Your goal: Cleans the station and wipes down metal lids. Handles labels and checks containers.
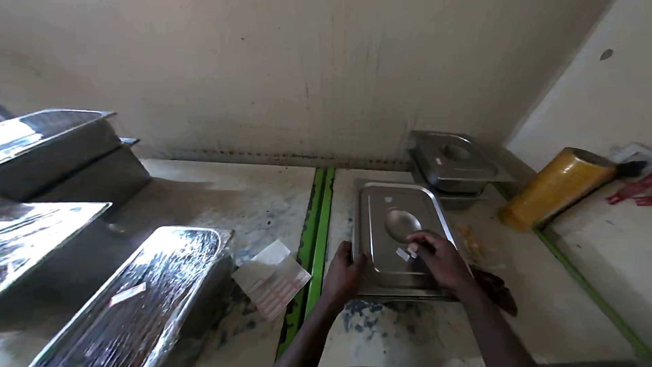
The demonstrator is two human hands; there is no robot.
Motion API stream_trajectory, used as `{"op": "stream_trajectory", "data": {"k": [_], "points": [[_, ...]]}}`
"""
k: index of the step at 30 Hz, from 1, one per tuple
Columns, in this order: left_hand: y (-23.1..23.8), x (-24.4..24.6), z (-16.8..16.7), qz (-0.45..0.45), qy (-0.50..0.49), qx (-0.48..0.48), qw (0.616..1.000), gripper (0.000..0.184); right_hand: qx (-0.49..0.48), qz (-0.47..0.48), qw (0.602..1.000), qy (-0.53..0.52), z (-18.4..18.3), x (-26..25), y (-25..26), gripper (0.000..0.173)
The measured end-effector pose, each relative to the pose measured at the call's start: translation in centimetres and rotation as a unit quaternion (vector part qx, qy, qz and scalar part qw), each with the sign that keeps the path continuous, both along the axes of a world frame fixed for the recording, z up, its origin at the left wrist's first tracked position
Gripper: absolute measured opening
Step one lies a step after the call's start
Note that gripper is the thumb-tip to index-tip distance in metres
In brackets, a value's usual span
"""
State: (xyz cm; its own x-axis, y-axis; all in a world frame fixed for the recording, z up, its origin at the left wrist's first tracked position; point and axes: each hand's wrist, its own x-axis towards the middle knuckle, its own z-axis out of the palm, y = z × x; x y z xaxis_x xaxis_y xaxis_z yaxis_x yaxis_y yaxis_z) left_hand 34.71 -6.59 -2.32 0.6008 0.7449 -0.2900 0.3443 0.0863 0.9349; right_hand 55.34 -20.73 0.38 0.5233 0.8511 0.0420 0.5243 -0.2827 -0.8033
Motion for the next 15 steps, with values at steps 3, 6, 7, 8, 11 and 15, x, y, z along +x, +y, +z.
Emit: {"op": "stream_trajectory", "data": {"k": [3,6,7,8,11,15], "points": [[0.0,-0.1,-0.2,0.000,0.002,0.003,1.000,0.033,-0.085,0.080,0.987,-0.106,0.8,-0.4,1.0,0.025],[0.0,-0.1,0.0,-0.004,0.005,-0.001,1.000,0.035,-0.123,0.136,0.970,-0.160,1.4,-0.5,1.7,0.026],[0.1,-0.1,0.0,-0.005,0.006,-0.001,1.000,0.035,-0.120,0.149,0.966,-0.171,1.4,-0.3,1.8,0.026],[0.1,-0.1,0.0,-0.006,0.007,-0.002,1.000,0.036,-0.112,0.162,0.965,-0.175,1.4,-0.1,1.9,0.025],[0.2,-0.2,-0.2,-0.007,0.008,-0.003,1.000,0.036,-0.098,0.190,0.963,-0.167,1.4,0.8,2.3,0.020],[0.2,-0.1,-0.2,-0.001,0.006,-0.009,1.000,0.035,-0.079,0.226,0.957,-0.163,1.4,1.6,2.9,0.015]]}}
